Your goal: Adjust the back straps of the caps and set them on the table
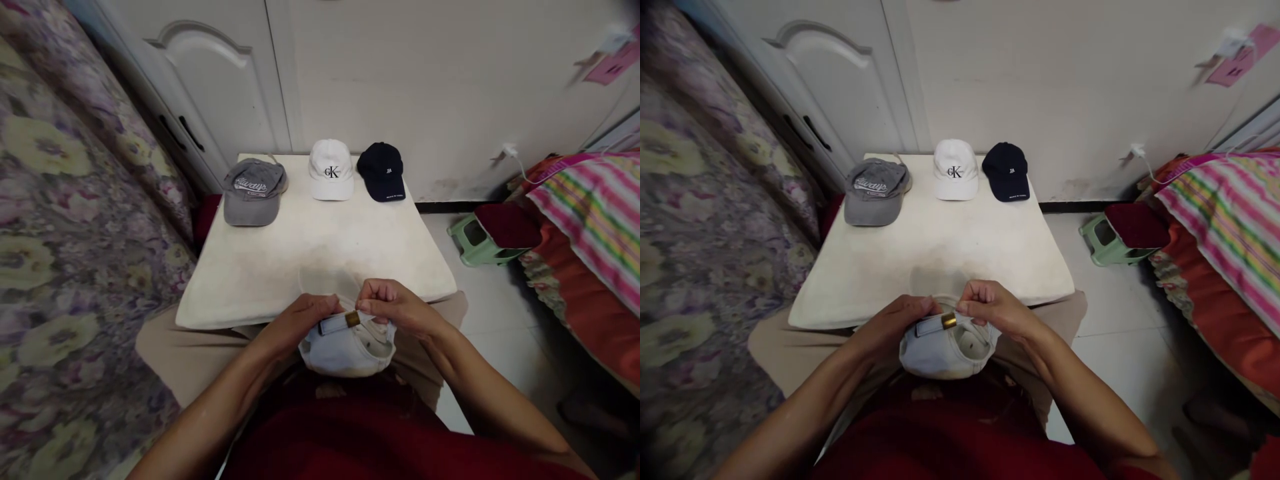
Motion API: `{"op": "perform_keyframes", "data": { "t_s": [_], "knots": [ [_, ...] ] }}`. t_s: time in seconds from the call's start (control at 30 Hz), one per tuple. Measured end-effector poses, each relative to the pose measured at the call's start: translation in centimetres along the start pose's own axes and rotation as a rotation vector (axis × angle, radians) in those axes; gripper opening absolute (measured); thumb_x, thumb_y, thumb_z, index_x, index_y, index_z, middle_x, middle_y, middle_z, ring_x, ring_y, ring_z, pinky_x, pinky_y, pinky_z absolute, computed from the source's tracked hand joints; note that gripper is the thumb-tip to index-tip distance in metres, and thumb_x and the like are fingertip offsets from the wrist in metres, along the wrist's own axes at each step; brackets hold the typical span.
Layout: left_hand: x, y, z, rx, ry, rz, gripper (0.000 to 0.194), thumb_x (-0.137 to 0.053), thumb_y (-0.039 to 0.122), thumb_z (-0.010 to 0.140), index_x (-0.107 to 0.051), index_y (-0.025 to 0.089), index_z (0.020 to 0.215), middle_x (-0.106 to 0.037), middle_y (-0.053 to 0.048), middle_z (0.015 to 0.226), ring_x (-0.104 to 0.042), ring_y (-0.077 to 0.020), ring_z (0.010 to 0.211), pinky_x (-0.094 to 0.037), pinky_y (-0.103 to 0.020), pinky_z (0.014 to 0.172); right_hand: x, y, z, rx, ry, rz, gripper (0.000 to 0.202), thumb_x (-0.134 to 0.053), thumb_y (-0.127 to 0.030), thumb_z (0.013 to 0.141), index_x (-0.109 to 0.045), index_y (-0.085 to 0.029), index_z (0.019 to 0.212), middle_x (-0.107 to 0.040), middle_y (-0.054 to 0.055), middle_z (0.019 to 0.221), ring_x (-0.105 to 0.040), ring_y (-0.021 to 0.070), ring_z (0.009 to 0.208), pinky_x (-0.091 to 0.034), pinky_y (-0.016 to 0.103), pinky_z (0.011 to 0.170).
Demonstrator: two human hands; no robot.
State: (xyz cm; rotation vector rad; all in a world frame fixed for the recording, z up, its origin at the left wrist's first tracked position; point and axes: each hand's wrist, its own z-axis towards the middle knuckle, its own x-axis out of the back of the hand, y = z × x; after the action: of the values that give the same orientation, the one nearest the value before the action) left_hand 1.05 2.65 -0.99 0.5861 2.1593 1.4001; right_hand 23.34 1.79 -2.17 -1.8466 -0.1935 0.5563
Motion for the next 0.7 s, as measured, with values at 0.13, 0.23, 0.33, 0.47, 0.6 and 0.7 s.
{"op": "perform_keyframes", "data": {
  "t_s": [0.13, 0.23, 0.33, 0.47, 0.6, 0.7],
  "knots": [
    [-0.2, 0.3, 0.1, 0.054, -0.020, 0.067, 0.041, -0.067, 0.055, 0.081, -0.064, 0.015, 0.073, -0.050, 0.003, 0.060, -0.038, -0.0096, 0.054, -0.027, -0.023, 0.050, 0.0, 0.0, -0.1, -0.006, -0.007, -0.020, 0.032, -0.079, -0.040, 0.079, -0.058, -0.017, 0.072, -0.048, -0.008, 0.058, -0.036, 0.0051, 0.049, -0.026, 0.021, 0.046],
    [0.0, 0.2, 0.2, 0.086, -0.016, 0.094, 0.038, -0.075, 0.051, 0.074, -0.063, 0.016, 0.073, -0.049, 0.005, 0.059, -0.037, -0.0087, 0.052, -0.025, -0.022, 0.049, 0.5, -0.4, -0.4, -0.018, -0.064, -0.053, 0.031, -0.072, -0.045, 0.085, -0.060, -0.017, 0.078, -0.052, -0.007, 0.058, -0.042, 0.0067, 0.050, -0.030, 0.021, 0.048],
    [0.6, 0.2, 0.3, 0.088, -0.015, 0.035, 0.035, -0.074, 0.049, 0.075, -0.064, 0.016, 0.075, -0.051, 0.004, 0.060, -0.039, -0.0085, 0.052, -0.026, -0.022, 0.050, 1.3, -0.7, -0.8, -0.022, -0.141, -0.103, 0.031, -0.064, -0.047, 0.092, -0.065, -0.016, 0.086, -0.064, -0.001, 0.070, -0.054, 0.0094, 0.060, -0.041, 0.023, 0.057],
    [1.4, 0.5, 0.2, 0.081, 0.002, -0.011, 0.031, -0.075, 0.045, 0.073, -0.064, 0.016, 0.072, -0.049, 0.005, 0.057, -0.039, -0.0084, 0.052, -0.026, -0.022, 0.050, 2.5, 0.0, -1.1, -0.034, -0.204, -0.062, 0.025, -0.069, -0.041, 0.089, -0.066, -0.016, 0.088, -0.068, -0.001, 0.071, -0.059, 0.0098, 0.063, -0.045, 0.024, 0.065],
    [1.6, 1.0, 0.3, 0.120, -0.021, -0.001, 0.031, -0.073, 0.046, 0.074, -0.066, 0.016, 0.074, -0.052, 0.003, 0.059, -0.039, -0.0094, 0.053, -0.027, -0.023, 0.051, 2.8, 0.7, -1.1, -0.020, -0.115, -0.031, 0.023, -0.072, -0.038, 0.088, -0.066, -0.016, 0.088, -0.064, -0.004, 0.064, -0.054, 0.0074, 0.055, -0.042, 0.021, 0.058],
    [1.2, 1.2, 0.7, 0.114, -0.043, 0.037, 0.030, -0.071, 0.046, 0.075, -0.065, 0.016, 0.075, -0.052, 0.003, 0.062, -0.040, -0.0101, 0.055, -0.028, -0.024, 0.052, 1.9, 0.2, -0.5, -0.037, -0.114, -0.054, 0.029, -0.075, -0.039, 0.084, -0.066, -0.017, 0.101, -0.070, 0.000, 0.081, -0.063, 0.0103, 0.067, -0.049, 0.024, 0.065]
  ]
}}
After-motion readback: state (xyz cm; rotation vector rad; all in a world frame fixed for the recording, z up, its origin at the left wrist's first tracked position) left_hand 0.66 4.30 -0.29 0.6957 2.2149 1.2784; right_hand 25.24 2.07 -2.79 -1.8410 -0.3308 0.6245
